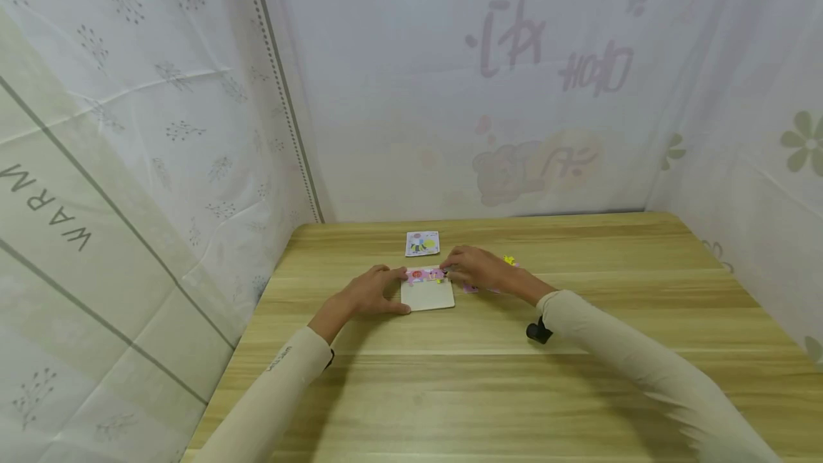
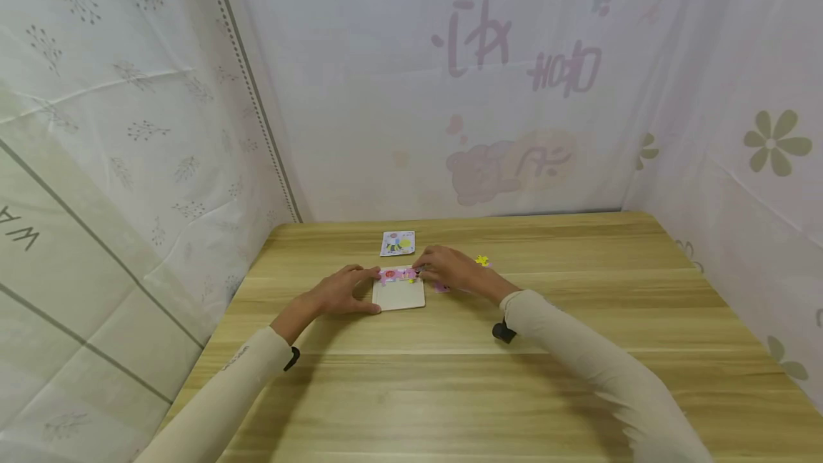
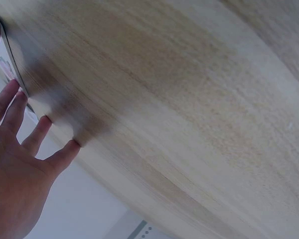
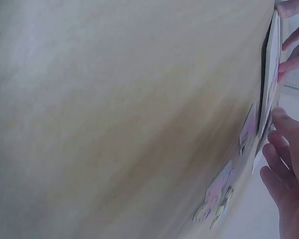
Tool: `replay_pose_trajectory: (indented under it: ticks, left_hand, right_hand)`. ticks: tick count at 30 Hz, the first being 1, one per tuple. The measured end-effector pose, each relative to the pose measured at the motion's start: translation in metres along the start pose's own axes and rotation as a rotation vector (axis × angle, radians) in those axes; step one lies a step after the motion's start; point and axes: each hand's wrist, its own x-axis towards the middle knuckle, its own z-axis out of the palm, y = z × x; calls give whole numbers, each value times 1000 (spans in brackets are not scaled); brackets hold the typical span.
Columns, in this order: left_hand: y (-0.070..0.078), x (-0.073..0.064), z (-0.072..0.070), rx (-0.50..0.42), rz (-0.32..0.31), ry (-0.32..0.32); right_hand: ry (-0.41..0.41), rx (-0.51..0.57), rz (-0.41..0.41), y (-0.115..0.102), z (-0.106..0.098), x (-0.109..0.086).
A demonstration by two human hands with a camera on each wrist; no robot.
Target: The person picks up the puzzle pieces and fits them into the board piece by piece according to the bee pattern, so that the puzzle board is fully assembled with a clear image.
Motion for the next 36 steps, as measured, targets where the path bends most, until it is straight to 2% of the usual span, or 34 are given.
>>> replay_pose_trajectory:
  ticks: [8,24,36]
  left_hand:
    - [0,0,-3,-5,1,-6]
    - [2,2,-2,2,-10,-11]
    - [-1,0,-1,7,-12,-7]
  right_hand:
    - [-36,24,12,-7,5,7]
    - [-4,60,-69,-35,15,23]
    - [-23,26,-77,-43,22,34]
